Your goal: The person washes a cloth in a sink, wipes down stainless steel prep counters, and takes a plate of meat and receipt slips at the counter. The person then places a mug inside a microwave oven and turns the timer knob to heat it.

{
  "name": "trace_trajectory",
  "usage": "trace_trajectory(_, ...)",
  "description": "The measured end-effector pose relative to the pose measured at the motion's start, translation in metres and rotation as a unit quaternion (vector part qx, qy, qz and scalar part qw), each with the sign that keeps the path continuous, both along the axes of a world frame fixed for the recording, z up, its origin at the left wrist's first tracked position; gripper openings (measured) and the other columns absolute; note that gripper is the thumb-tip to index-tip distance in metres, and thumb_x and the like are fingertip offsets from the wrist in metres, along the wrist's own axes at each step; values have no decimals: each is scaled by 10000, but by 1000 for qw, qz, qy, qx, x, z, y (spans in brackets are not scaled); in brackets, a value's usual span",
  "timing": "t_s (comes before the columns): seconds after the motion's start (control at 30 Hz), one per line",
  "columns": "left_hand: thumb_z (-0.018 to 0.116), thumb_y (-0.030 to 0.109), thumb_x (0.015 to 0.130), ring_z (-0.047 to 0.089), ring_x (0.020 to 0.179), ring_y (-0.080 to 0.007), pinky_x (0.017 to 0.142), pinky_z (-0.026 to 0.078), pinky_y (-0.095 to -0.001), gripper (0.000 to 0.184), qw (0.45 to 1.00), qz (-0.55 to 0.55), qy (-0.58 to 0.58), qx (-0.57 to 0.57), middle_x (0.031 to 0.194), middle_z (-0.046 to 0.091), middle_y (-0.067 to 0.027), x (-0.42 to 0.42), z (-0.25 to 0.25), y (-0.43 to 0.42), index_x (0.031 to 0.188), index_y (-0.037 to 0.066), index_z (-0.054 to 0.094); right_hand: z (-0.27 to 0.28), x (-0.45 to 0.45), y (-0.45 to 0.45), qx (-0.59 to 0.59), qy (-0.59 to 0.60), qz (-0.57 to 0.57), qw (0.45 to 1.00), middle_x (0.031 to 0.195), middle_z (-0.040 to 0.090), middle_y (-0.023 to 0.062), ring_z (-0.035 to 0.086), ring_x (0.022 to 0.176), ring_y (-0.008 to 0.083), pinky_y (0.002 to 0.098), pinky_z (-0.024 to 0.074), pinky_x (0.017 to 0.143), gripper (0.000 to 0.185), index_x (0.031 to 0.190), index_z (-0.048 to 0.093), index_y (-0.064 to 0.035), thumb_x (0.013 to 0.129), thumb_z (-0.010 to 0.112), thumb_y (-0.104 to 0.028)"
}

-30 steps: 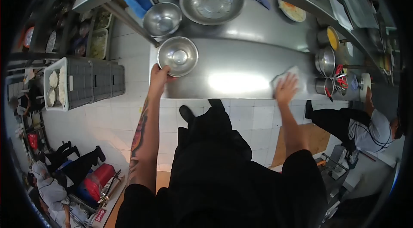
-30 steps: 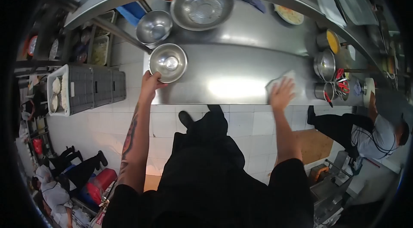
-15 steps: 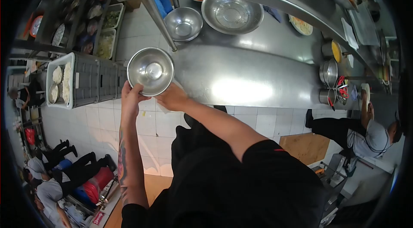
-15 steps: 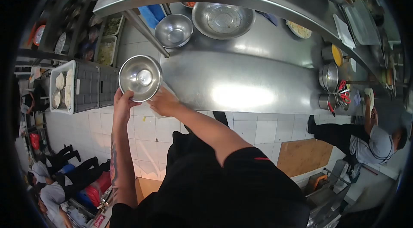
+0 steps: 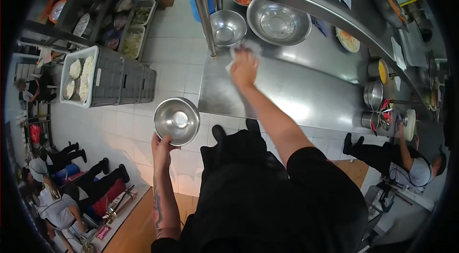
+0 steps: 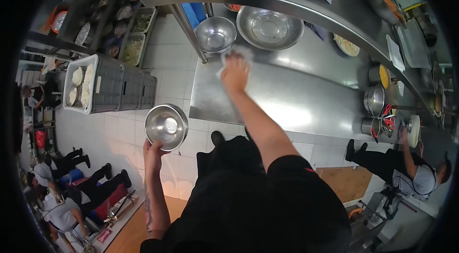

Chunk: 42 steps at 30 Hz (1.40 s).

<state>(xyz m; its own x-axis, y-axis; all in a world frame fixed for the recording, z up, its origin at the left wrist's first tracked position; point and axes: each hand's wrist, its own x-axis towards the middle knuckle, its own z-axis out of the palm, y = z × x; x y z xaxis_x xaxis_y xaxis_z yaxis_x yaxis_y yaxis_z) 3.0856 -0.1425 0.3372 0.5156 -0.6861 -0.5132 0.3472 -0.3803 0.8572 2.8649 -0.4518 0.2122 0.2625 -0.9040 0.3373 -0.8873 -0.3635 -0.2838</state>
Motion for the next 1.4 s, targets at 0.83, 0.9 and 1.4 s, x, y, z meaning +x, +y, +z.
trace_trajectory(0.83, 612, 188, 900, 674, 973, -367, 740, 603, -400, 367, 980, -124, 144, -61, 1002, 583, -169, -97, -91, -196, 1092, -72, 438, 11, -362, 225, 61, 66, -382, 920, 1439, 488, 56, 524, 1226, 280, 389, 463, 957, 688, 1393, 506, -232, 756, 572, 17)
trace_trajectory(0.9, 599, 245, 921, 637, 1057, -345, 779, 584, -418, 405, 972, -130, 189, -53, 1058, 573, -147, -102, -75, -180, 1152, -46, 437, -41, -430, 214, 102, -108, -441, 885, 1308, 581, 73, 586, 1123, 288, 392, 491, 913, 609, 1337, 560, -204, 759, 582, -14)
trace_trajectory(1.4, 588, 162, 937, 515, 1137, -391, 933, 460, -418, 581, 663, -481, -426, -385, 1319, 465, -205, -332, 0, -83, 1467, 87, 362, 117, -299, 212, 430, -517, 89, 735, 1063, 682, 108, 628, 995, 190, 332, 486, 881, 417, 1223, 574, -20, 851, 672, -180)
